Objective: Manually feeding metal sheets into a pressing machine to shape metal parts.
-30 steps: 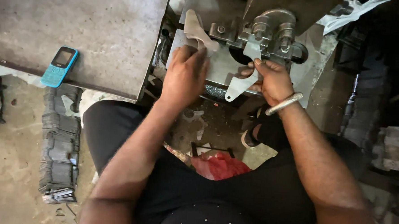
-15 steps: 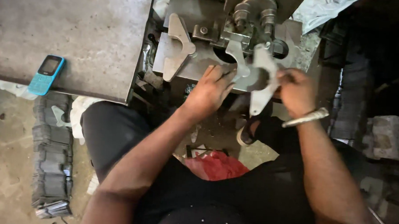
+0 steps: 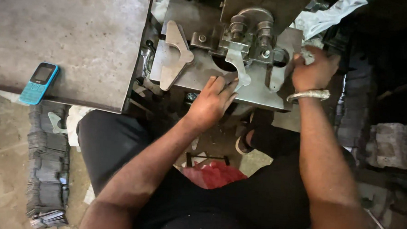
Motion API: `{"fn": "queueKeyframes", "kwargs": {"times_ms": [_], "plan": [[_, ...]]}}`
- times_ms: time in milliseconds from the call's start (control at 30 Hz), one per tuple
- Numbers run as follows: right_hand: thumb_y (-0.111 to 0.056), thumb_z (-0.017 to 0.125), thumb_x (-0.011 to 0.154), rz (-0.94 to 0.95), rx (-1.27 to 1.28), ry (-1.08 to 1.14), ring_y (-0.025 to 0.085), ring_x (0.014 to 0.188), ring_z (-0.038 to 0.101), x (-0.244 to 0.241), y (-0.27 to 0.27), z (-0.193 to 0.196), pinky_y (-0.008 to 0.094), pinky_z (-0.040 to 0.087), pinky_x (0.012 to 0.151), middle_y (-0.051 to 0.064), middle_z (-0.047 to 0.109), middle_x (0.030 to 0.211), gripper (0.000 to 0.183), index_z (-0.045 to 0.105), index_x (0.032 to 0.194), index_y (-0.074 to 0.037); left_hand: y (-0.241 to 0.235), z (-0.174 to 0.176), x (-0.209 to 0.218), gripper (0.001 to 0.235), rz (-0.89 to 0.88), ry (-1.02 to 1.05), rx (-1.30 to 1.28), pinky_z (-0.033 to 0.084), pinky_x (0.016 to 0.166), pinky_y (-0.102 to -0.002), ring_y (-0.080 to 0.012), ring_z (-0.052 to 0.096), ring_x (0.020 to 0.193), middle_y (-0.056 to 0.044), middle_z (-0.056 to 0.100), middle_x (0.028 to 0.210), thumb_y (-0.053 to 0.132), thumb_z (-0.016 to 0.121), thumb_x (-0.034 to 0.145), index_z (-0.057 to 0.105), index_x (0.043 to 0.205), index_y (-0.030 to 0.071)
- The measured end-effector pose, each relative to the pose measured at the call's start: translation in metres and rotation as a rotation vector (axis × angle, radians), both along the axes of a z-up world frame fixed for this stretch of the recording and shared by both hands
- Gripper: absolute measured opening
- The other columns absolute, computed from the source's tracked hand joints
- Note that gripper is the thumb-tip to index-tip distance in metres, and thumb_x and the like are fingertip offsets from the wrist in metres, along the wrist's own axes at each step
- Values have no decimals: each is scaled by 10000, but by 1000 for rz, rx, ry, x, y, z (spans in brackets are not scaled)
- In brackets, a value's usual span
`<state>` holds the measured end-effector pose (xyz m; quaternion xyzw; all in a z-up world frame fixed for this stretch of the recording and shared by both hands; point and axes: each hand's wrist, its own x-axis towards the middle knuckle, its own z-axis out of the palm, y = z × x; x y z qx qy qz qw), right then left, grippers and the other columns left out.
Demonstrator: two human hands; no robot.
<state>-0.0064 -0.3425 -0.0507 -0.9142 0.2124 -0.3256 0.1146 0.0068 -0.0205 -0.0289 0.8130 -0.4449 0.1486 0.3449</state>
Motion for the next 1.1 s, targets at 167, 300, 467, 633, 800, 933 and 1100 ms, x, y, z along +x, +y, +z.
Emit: {"fn": "queueKeyframes", "kwargs": {"times_ms": [167,300,467,633,800,933,1100], "plan": [[-138,832,946,107,194,-102,389,1093,623,-29,35,23,483,527,934,200,610,1213,248,754,1174,-83,0,-1,3,406,-11,-6,-66,494,985,-413,-339,562,1064,-170,608,1165,134,710,942,642,1300,-44],[-34,783,953,362,13,-28,377,1186,631,-57,98,48,463,520,1011,129,662,1272,265,723,1206,-81,4,-6,3,424,-53,21,-12,495,986,-426,-350,557,1069,-166,604,1175,137,717,977,633,1345,-57],[12,697,832,637,190,128,403,1319,557,-52,144,48,457,488,1109,177,572,1410,547,653,1368,-86,3,-9,2,416,-25,22,-92,500,1012,-436,-346,565,1151,-148,616,1286,169,711,940,643,1320,13],[-23,742,802,663,63,207,435,1312,507,-55,154,56,482,457,1094,208,513,1458,612,661,1403,-103,11,-4,-5,427,45,41,-26,504,1004,-456,-371,579,1161,-154,626,1240,252,721,950,652,1308,29],[-79,727,901,783,-5,170,391,1146,649,-69,152,86,476,526,992,174,662,1253,289,737,1190,-82,54,62,-6,603,-61,374,80,501,995,-461,-388,621,1092,-208,664,1138,401,743,909,607,1359,24],[-149,663,1013,687,384,315,294,915,736,-53,149,60,413,563,818,90,764,991,146,738,1104,-63,77,29,23,448,111,370,-101,505,1044,-450,-366,620,1179,-188,666,1227,314,691,960,641,1317,50],[-234,595,1069,435,1571,274,176,765,714,-1,115,-12,308,546,589,80,760,914,194,692,1004,-78,91,-18,56,478,488,-13,189,414,1056,-519,-440,479,1309,-267,575,1334,278,725,904,614,1259,-22]]}}
